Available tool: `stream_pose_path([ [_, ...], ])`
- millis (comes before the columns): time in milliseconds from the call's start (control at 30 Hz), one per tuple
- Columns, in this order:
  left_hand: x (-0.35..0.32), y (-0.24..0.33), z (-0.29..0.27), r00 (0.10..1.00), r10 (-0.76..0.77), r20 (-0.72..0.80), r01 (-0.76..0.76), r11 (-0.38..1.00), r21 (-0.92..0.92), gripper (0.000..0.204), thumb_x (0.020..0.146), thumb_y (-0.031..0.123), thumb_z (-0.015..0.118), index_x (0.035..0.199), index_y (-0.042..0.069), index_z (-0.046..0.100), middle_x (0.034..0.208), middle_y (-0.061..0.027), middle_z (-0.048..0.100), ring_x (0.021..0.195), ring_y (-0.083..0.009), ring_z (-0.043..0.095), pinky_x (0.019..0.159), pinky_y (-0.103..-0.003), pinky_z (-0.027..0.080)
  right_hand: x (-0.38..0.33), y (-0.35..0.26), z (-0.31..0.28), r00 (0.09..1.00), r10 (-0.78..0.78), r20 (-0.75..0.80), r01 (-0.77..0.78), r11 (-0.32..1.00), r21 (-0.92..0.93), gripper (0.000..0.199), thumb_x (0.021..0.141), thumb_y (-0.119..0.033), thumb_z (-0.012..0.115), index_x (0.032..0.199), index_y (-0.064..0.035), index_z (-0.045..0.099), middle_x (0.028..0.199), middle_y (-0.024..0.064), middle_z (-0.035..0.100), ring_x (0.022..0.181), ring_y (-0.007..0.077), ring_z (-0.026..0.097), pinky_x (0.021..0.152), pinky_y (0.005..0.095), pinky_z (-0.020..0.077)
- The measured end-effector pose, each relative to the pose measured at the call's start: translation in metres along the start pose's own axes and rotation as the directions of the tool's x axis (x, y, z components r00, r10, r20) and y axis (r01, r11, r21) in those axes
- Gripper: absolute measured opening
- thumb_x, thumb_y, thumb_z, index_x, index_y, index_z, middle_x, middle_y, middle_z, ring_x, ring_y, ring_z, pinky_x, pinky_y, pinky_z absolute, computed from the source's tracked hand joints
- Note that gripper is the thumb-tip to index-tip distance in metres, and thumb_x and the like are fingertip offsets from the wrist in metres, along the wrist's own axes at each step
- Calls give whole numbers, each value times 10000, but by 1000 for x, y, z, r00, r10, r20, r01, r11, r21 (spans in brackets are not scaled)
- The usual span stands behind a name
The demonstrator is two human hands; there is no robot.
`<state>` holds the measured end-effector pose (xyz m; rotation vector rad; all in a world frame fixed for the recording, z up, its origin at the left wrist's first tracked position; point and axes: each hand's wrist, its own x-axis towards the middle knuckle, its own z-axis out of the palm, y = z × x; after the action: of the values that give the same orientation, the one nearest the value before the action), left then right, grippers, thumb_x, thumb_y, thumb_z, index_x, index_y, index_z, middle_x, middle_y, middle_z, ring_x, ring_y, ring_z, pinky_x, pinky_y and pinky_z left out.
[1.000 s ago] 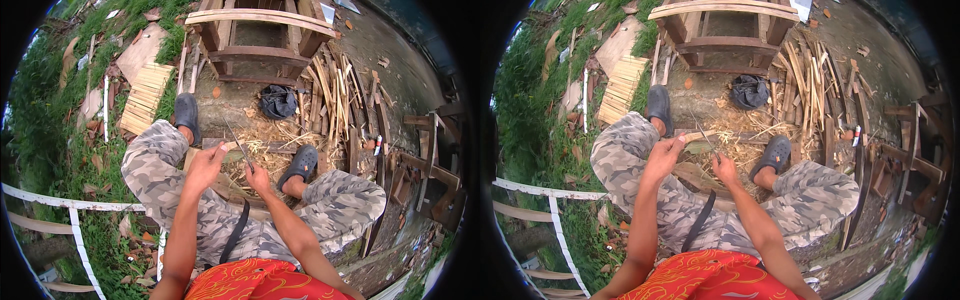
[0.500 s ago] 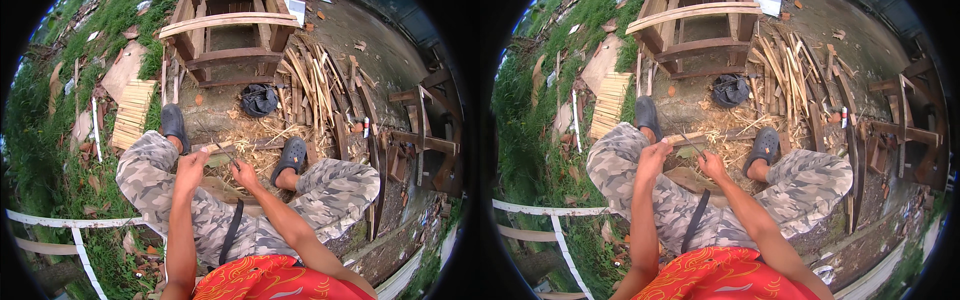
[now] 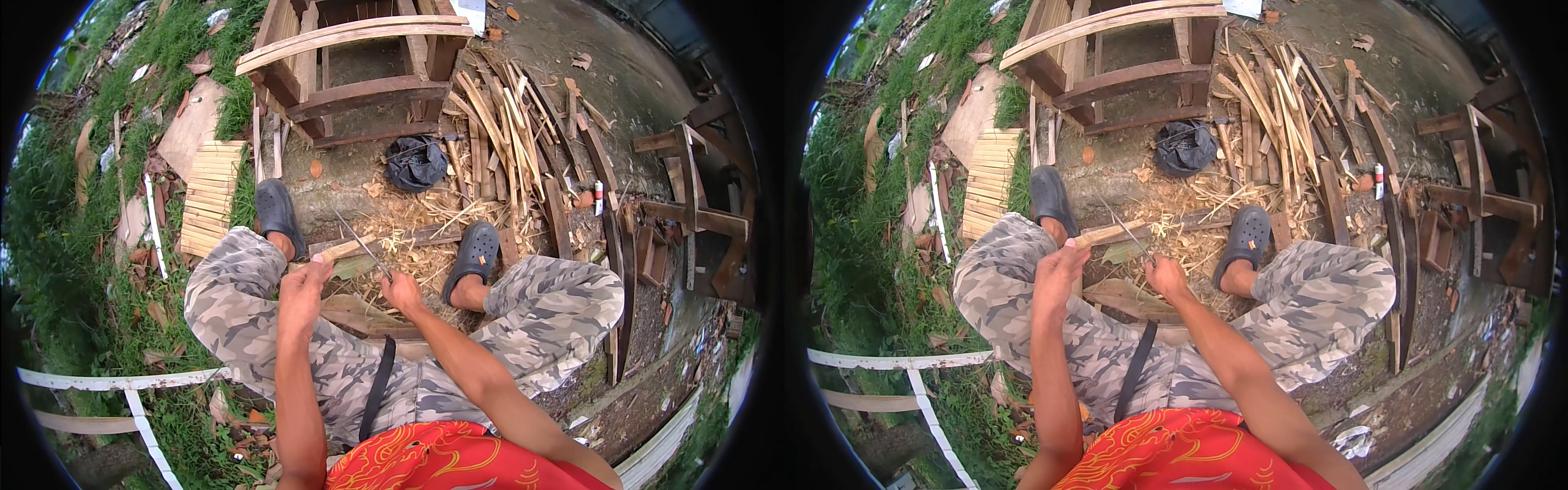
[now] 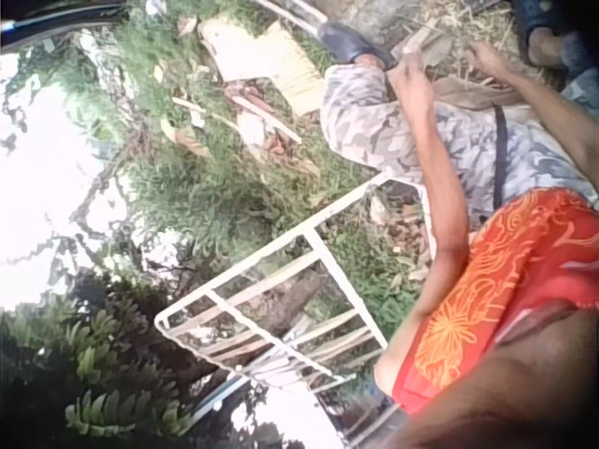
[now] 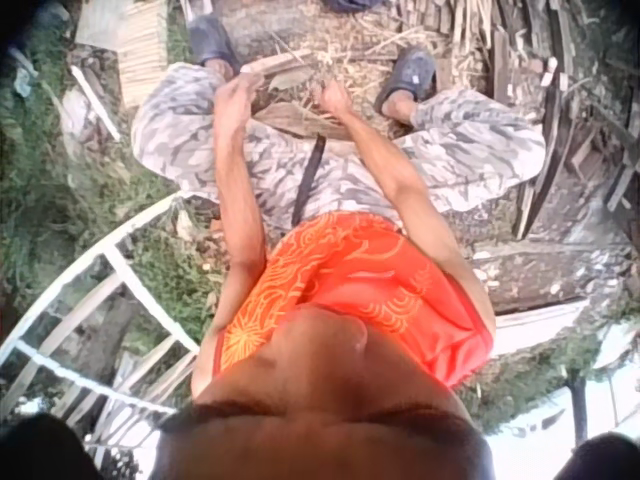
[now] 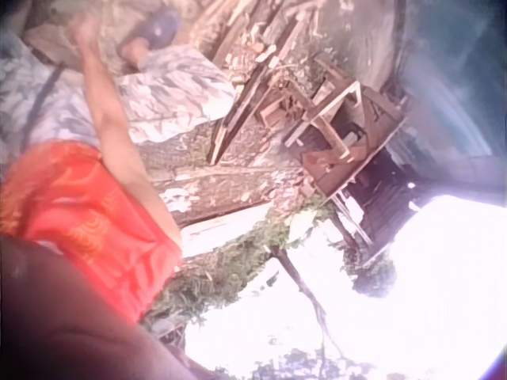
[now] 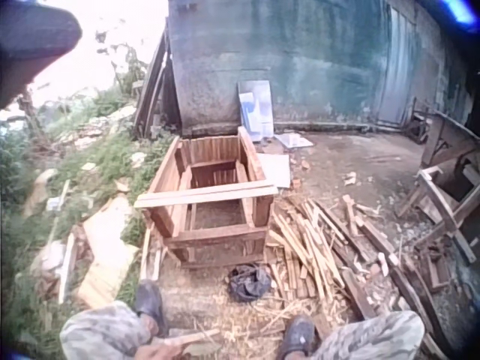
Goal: The person sits on the ground and uses a machete to shave and shape thin wooden sticks. They repeatedly scrape the sticks to thin them, then place the finished pieces into a wooden frame structure.
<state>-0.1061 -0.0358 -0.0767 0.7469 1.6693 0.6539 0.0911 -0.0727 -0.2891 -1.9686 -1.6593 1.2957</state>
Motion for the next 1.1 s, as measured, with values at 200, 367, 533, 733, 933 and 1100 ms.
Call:
stream_pose_path([
  [200,-3,7,3,1000,-2,-22,1,999,-40,635,1030,492,546,1264,-91,634,1262,-207,678,1251,-278,615,1077,-403,434,0,0,-7,985,155,80,-151,987,-51,337,938,-308,554,951,6,675,785,305,672,787,491,672,742,543,548],
  [367,-4,11,3,999,-21,-47,18,998,-54,637,1029,497,548,1262,-90,634,1264,-203,678,1251,-283,615,1076,-405,433,2,-9,-5,998,-54,38,52,997,55,304,950,-273,535,947,-1,671,755,312,657,770,498,667,743,553,544],
  [533,-9,11,1,999,-54,-9,53,995,-87,619,1032,494,547,1241,-80,646,1273,-193,678,1251,-271,616,1076,-399,434,1,0,-9,964,229,137,-216,971,-104,353,940,-295,545,1011,18,691,897,308,695,894,455,691,830,527,546],
  [733,-12,8,-4,998,-62,-1,61,989,-136,618,1033,484,551,1264,-85,617,1295,-197,665,1274,-274,602,1077,-396,432,8,-9,7,960,-280,21,272,946,174,349,949,-285,561,986,44,672,755,290,669,755,491,666,717,533,549],
  [933,-11,7,-11,991,-130,44,136,965,-225,585,1032,452,571,1250,-86,637,1306,-198,660,1290,-254,585,1065,-358,435,16,15,5,978,194,77,-194,981,-6,342,964,-302,563,862,14,647,712,305,631,687,482,644,636,537,513],
  [1100,-10,9,-12,992,-118,44,124,970,-208,581,1031,438,578,1284,-85,601,1324,-211,644,1303,-276,577,1072,-396,434,27,19,16,992,-55,117,42,993,112,336,924,-285,574,962,25,698,775,319,661,798,506,663,763,545,545],
])
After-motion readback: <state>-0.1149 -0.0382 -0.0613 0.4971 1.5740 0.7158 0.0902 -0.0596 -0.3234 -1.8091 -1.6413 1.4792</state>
